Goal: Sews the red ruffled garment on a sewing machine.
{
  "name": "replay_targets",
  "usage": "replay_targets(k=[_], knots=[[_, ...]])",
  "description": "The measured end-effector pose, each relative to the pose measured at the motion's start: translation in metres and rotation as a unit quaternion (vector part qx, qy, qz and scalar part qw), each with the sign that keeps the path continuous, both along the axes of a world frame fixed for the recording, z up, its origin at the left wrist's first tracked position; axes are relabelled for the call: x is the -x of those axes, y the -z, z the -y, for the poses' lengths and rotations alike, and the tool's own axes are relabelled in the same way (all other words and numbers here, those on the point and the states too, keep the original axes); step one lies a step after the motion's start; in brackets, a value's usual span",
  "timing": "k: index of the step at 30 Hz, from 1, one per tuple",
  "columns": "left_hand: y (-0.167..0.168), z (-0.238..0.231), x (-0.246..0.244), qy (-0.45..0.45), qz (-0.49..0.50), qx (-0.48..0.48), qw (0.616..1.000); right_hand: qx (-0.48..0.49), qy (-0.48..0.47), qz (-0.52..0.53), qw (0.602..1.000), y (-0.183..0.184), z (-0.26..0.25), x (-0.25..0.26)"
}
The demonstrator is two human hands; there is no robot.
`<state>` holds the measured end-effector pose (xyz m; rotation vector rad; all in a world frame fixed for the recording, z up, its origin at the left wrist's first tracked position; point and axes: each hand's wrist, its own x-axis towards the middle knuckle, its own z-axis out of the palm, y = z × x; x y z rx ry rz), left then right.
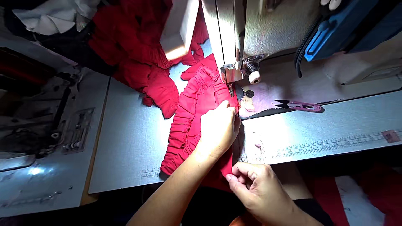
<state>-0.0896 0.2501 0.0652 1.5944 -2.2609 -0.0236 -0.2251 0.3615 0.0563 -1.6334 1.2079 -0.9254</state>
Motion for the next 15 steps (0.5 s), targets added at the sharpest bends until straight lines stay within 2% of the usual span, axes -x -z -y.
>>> replay_targets(k=[2, 4, 5, 7, 10, 12, 15], knots=[[-0.001, 0.003, -0.002, -0.002, -0.006, 0.001, 1.000, 0.038, 0.026, 0.012, 0.999, -0.004, 0.026, 0.014], [-0.002, 0.005, -0.002, -0.010, -0.016, -0.011, 1.000, 0.160, 0.096, -0.056, 0.981, 0.000, 0.073, 0.024], [-0.001, 0.004, -0.003, -0.013, -0.020, -0.008, 1.000, 0.205, 0.099, -0.096, 0.969, 0.004, 0.098, 0.028], [0.000, 0.004, -0.003, -0.027, -0.029, -0.006, 0.999, 0.243, 0.010, -0.168, 0.955, 0.007, 0.141, 0.034], [-0.008, 0.004, -0.005, -0.052, -0.070, -0.058, 0.994, 0.249, -0.129, -0.222, 0.934, 0.007, 0.172, 0.033], [-0.008, 0.004, -0.007, -0.053, -0.096, -0.071, 0.991, 0.293, -0.146, -0.216, 0.920, 0.012, 0.172, 0.031], [0.000, 0.001, -0.007, -0.034, -0.085, -0.016, 0.996, 0.348, -0.116, -0.161, 0.916, 0.027, 0.165, 0.031]])
